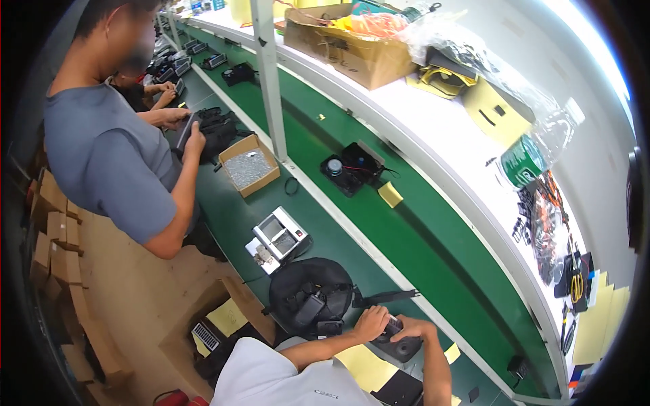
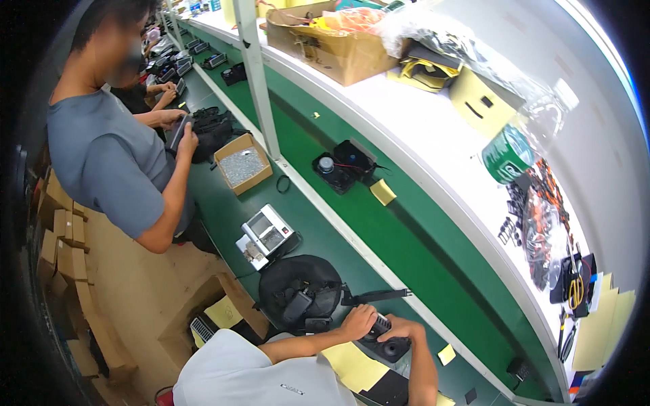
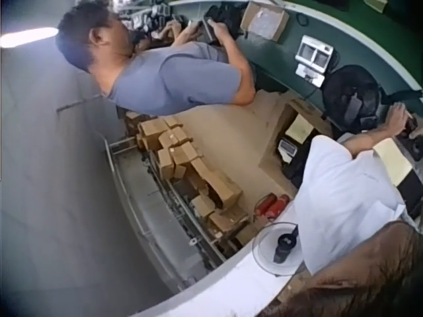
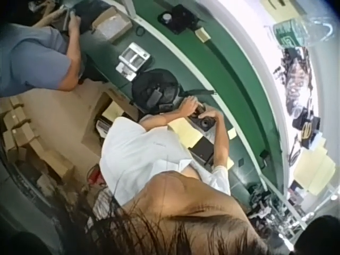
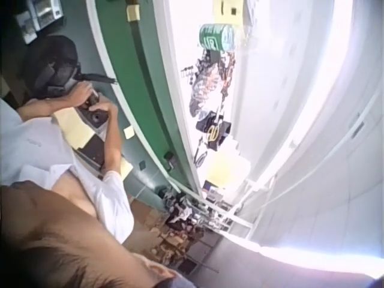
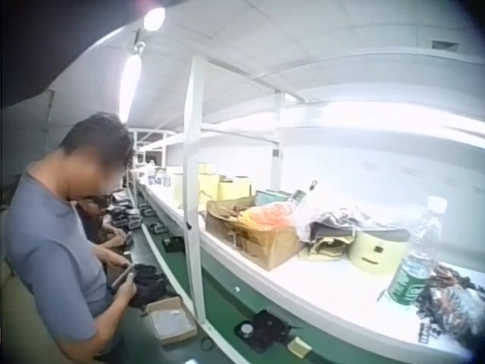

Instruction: Assembling and inspecting electronic components on a production line.

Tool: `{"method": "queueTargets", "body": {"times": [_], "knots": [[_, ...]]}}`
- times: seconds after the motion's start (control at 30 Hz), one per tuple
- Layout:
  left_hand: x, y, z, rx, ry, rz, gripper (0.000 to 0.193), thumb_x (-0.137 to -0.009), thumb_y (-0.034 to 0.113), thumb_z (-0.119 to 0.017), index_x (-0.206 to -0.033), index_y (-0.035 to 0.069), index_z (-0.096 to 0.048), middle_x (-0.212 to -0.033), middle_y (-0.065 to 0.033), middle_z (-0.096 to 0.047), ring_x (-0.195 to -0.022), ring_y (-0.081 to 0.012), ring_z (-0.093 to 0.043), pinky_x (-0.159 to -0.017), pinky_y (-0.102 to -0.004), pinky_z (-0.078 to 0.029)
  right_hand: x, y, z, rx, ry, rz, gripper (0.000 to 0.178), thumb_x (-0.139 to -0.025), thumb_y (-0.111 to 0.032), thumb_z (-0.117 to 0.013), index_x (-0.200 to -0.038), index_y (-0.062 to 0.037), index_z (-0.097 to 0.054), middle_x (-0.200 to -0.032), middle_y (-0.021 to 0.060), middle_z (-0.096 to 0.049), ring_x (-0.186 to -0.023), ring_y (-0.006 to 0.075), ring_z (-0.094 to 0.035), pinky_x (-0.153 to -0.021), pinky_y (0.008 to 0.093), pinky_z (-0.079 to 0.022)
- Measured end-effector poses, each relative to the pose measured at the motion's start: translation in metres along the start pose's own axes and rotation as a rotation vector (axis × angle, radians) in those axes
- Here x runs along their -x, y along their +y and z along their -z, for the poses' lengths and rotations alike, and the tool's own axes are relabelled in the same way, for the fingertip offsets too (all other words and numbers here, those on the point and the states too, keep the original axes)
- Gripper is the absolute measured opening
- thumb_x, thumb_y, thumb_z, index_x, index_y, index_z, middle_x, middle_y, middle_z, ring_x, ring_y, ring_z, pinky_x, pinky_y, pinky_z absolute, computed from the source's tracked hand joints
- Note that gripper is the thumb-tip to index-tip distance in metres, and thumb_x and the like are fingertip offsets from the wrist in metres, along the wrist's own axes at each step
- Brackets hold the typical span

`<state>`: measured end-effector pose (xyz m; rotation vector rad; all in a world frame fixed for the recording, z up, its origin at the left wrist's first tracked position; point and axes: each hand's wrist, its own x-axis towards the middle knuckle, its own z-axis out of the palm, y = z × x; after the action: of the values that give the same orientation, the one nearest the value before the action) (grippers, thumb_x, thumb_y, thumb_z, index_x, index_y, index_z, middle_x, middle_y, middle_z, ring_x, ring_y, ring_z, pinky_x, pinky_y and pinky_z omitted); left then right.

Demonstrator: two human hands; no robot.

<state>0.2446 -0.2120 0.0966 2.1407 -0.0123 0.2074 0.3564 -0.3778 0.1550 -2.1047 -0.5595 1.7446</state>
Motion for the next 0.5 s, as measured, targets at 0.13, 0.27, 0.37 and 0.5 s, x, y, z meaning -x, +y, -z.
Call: {"method": "queueTargets", "body": {"times": [0.13, 0.27, 0.37, 0.5], "knots": [[-0.015, 0.000, 0.027, 0.053, 0.133, 0.087, 0.023, -0.095, 0.022, -0.049, -0.107, 0.003, -0.053, -0.104, -0.0166, -0.058, -0.100, -0.0349, -0.055, -0.086, -0.0474, -0.042, 0.006, -0.004, 0.077, 0.425, 0.385, -0.029, 0.104, -0.043, -0.045, -0.089, -0.127, 0.0018, -0.049, -0.127, 0.0223, -0.055, -0.119, 0.0376, -0.053, -0.101, 0.0430, -0.042], [-0.019, -0.009, 0.056, 0.036, 0.121, 0.077, 0.025, -0.094, 0.019, -0.051, -0.111, 0.001, -0.052, -0.107, -0.0177, -0.057, -0.102, -0.0366, -0.054, -0.086, -0.0472, -0.042, 0.006, -0.003, 0.142, 0.411, 0.934, -0.152, 0.108, -0.042, -0.035, -0.090, -0.133, -0.0035, -0.041, -0.128, 0.0194, -0.053, -0.121, 0.0392, -0.049, -0.099, 0.0535, -0.041], [-0.014, -0.016, 0.068, 0.049, 0.142, 0.084, 0.025, -0.094, 0.018, -0.052, -0.112, 0.002, -0.051, -0.107, -0.0179, -0.057, -0.101, -0.0375, -0.054, -0.085, -0.0478, -0.042, -0.032, 0.003, 0.160, 0.478, 1.242, -0.183, 0.098, -0.049, -0.026, -0.089, -0.132, -0.0042, -0.040, -0.125, 0.0167, -0.051, -0.119, 0.0369, -0.049, -0.103, 0.0516, -0.037], [-0.003, -0.017, 0.066, 0.089, 0.129, 0.113, 0.023, -0.093, 0.015, -0.051, -0.111, 0.000, -0.052, -0.105, -0.0201, -0.058, -0.099, -0.0398, -0.055, -0.085, -0.0474, -0.043, -0.078, 0.023, 0.145, 0.616, 1.545, -0.360, 0.088, -0.061, -0.017, -0.081, -0.136, -0.0037, -0.037, -0.136, 0.0169, -0.044, -0.132, 0.0345, -0.037, -0.112, 0.0541, -0.023]]}}
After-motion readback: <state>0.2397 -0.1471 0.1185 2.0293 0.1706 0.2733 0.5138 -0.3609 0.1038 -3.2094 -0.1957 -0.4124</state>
